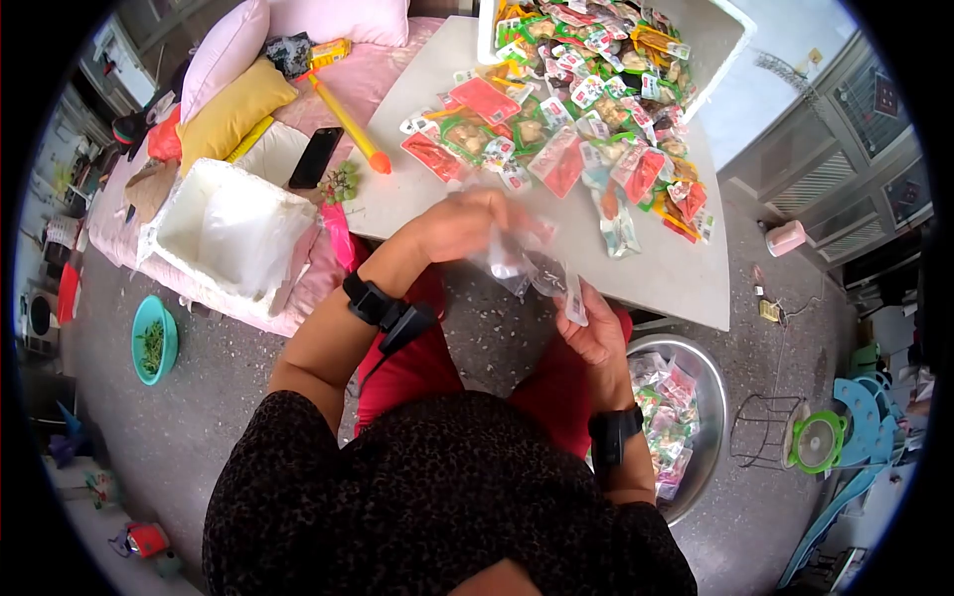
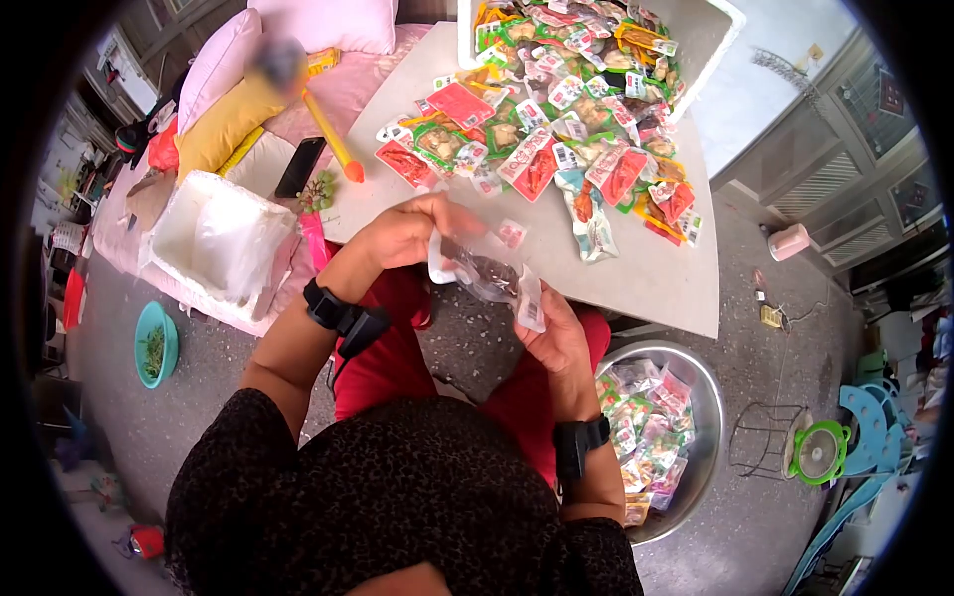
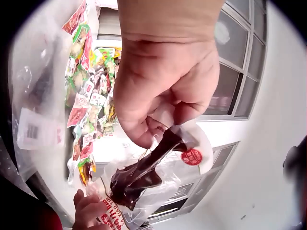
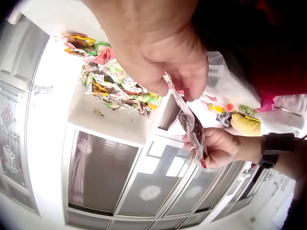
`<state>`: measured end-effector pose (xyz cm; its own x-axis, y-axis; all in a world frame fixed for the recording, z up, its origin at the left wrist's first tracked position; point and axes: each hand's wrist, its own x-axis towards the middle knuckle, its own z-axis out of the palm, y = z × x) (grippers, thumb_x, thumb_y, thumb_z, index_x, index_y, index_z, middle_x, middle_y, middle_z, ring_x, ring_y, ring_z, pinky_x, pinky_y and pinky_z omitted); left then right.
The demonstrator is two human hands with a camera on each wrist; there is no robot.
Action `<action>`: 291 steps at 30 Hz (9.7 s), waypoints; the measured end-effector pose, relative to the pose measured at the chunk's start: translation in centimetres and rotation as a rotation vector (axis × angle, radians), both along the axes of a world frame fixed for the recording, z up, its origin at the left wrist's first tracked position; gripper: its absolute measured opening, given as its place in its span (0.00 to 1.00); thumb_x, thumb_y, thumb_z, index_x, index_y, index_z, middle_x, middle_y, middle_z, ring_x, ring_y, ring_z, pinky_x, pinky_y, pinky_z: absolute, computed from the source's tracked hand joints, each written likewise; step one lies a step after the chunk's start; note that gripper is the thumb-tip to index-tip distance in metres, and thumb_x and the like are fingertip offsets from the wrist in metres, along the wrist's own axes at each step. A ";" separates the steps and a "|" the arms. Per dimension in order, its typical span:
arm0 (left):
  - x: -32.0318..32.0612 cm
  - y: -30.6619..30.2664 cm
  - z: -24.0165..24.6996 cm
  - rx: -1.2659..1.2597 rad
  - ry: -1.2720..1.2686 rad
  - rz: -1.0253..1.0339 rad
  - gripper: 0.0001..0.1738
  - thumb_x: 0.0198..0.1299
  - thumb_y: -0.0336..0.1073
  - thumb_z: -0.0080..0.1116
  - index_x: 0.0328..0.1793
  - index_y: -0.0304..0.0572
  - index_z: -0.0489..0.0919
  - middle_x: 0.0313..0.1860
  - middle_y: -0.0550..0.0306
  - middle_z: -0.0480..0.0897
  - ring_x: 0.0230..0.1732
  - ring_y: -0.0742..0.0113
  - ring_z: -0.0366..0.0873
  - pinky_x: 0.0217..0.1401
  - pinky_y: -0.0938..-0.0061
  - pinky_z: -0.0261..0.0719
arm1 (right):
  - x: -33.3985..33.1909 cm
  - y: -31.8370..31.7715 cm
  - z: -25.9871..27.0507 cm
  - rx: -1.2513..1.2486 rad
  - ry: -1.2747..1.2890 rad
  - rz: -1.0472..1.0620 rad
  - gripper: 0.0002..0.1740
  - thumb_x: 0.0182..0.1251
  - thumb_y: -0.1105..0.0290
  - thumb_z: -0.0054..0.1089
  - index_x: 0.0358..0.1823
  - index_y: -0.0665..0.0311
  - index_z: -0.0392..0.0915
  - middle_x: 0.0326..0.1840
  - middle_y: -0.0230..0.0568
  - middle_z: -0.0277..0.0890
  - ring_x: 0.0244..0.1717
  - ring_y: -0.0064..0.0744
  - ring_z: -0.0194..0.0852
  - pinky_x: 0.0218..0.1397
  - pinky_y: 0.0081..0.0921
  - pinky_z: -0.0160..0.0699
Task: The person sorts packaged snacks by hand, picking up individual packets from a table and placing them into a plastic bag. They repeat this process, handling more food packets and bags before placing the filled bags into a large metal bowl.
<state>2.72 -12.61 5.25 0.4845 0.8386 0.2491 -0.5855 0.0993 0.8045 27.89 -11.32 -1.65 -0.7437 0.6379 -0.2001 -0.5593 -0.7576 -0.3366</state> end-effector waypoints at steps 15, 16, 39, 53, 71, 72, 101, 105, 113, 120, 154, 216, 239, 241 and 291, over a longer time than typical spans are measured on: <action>6.8 -1.6 -6.5 0.634 1.370 0.892 0.22 0.38 0.40 0.58 0.41 0.39 0.70 0.42 0.47 0.69 0.47 0.50 0.64 0.50 0.62 0.63 | 4.7 0.7 -2.7 0.267 -0.298 -0.556 0.12 0.52 0.82 0.48 0.40 0.66 0.67 0.32 0.38 0.71 0.33 0.32 0.72 0.42 0.28 0.73; 7.3 -1.8 -6.8 0.664 1.442 0.937 0.20 0.38 0.38 0.57 0.39 0.38 0.71 0.41 0.47 0.69 0.46 0.51 0.64 0.49 0.63 0.63 | 4.9 0.9 -3.0 0.282 -0.327 -0.585 0.12 0.52 0.82 0.48 0.40 0.66 0.67 0.32 0.38 0.71 0.33 0.32 0.72 0.42 0.28 0.73; 7.3 -0.8 -8.5 0.601 1.231 1.116 0.18 0.43 0.27 0.44 0.45 0.38 0.68 0.33 0.44 0.70 0.38 0.47 0.66 0.42 0.61 0.64 | 0.1 2.6 -4.7 0.252 -0.166 -0.424 0.14 0.54 0.84 0.41 0.44 0.69 0.65 0.39 0.44 0.69 0.39 0.36 0.71 0.44 0.32 0.72; 8.1 -2.5 -5.5 0.760 1.279 0.968 0.24 0.42 0.34 0.54 0.49 0.37 0.66 0.40 0.42 0.70 0.45 0.49 0.66 0.46 0.62 0.65 | 5.2 2.2 0.2 0.640 -0.577 -0.274 0.11 0.51 0.83 0.46 0.38 0.67 0.69 0.33 0.33 0.72 0.31 0.21 0.70 0.36 0.18 0.69; 11.6 -2.7 -4.4 -0.537 -0.188 0.410 0.14 0.54 0.30 0.47 0.49 0.43 0.67 0.42 0.60 0.73 0.44 0.68 0.71 0.45 0.69 0.70 | 4.8 -4.0 -0.9 0.448 -0.351 -0.106 0.19 0.55 0.69 0.53 0.48 0.62 0.63 0.41 0.39 0.69 0.37 0.31 0.71 0.36 0.27 0.77; 11.8 -2.6 -4.6 -0.541 -0.191 0.432 0.15 0.54 0.30 0.47 0.49 0.44 0.66 0.42 0.60 0.73 0.44 0.68 0.71 0.45 0.69 0.70 | 4.1 -4.3 -1.1 0.429 -0.341 -0.171 0.17 0.55 0.69 0.52 0.47 0.62 0.63 0.40 0.39 0.69 0.36 0.31 0.71 0.34 0.26 0.77; 8.6 -2.6 -5.3 0.600 1.530 1.008 0.09 0.45 0.33 0.47 0.35 0.45 0.72 0.27 0.50 0.71 0.30 0.51 0.71 0.29 0.61 0.70 | 3.3 0.8 -0.9 0.446 -0.523 -0.040 0.10 0.57 0.72 0.44 0.38 0.70 0.65 0.24 0.40 0.70 0.14 0.23 0.64 0.12 0.14 0.61; 8.8 -2.5 -5.6 0.661 1.473 1.084 0.06 0.44 0.33 0.48 0.31 0.43 0.71 0.24 0.51 0.70 0.27 0.53 0.70 0.27 0.62 0.69 | 1.7 3.0 -1.4 0.411 -0.464 0.041 0.11 0.56 0.71 0.47 0.40 0.69 0.65 0.26 0.40 0.70 0.15 0.23 0.66 0.14 0.14 0.65; 7.2 -2.2 -5.3 0.620 1.544 1.057 0.07 0.45 0.32 0.46 0.32 0.42 0.69 0.27 0.50 0.71 0.29 0.51 0.70 0.28 0.61 0.69 | 0.5 5.3 -2.6 0.229 -0.272 0.097 0.14 0.52 0.66 0.54 0.38 0.65 0.68 0.30 0.38 0.71 0.22 0.24 0.69 0.19 0.16 0.69; 8.2 -2.8 -6.1 0.674 1.461 1.000 0.04 0.45 0.33 0.47 0.26 0.42 0.68 0.25 0.50 0.70 0.26 0.50 0.70 0.25 0.60 0.68 | -2.4 4.5 -3.5 0.382 -0.460 0.194 0.17 0.55 0.68 0.51 0.45 0.65 0.64 0.35 0.38 0.71 0.32 0.27 0.71 0.28 0.22 0.73; 7.7 -1.6 -7.4 0.855 1.192 1.106 0.08 0.41 0.25 0.49 0.30 0.34 0.68 0.39 0.45 0.70 0.46 0.46 0.66 0.50 0.57 0.61 | -7.1 2.5 -1.7 0.952 -0.916 -0.456 0.07 0.49 0.80 0.47 0.32 0.67 0.65 0.23 0.32 0.65 0.21 0.18 0.63 0.18 0.15 0.61; 5.4 -3.1 2.6 0.212 0.526 0.712 0.08 0.58 0.34 0.42 0.33 0.38 0.71 0.27 0.63 0.73 0.28 0.80 0.69 0.31 0.84 0.68 | 2.5 -0.6 11.2 1.680 -1.120 -0.420 0.09 0.50 0.72 0.54 0.32 0.67 0.71 0.28 0.43 0.70 0.32 0.35 0.70 0.34 0.25 0.67; 5.6 -4.1 -8.1 0.198 0.967 0.439 0.06 0.55 0.31 0.48 0.35 0.36 0.72 0.23 0.66 0.70 0.24 0.81 0.61 0.29 0.86 0.63 | 20.5 -5.8 4.5 0.839 -1.608 -0.711 0.08 0.53 0.68 0.55 0.23 0.66 0.70 0.15 0.32 0.60 0.19 0.20 0.56 0.21 0.20 0.58; 3.8 -4.0 -11.7 0.122 1.008 0.427 0.05 0.54 0.30 0.48 0.34 0.36 0.72 0.24 0.65 0.70 0.25 0.81 0.62 0.30 0.86 0.63 | 24.5 -6.4 2.4 0.689 -1.572 -0.839 0.10 0.53 0.69 0.54 0.20 0.67 0.68 0.15 0.27 0.59 0.19 0.14 0.53 0.20 0.18 0.55; 0.8 -7.4 -12.8 0.088 1.240 0.566 0.05 0.50 0.30 0.47 0.30 0.36 0.71 0.23 0.55 0.73 0.28 0.66 0.72 0.32 0.76 0.70 | 32.6 -4.4 -18.0 1.546 -2.301 -0.567 0.06 0.39 0.71 0.58 0.15 0.64 0.70 0.22 0.45 0.69 0.25 0.47 0.66 0.30 0.38 0.65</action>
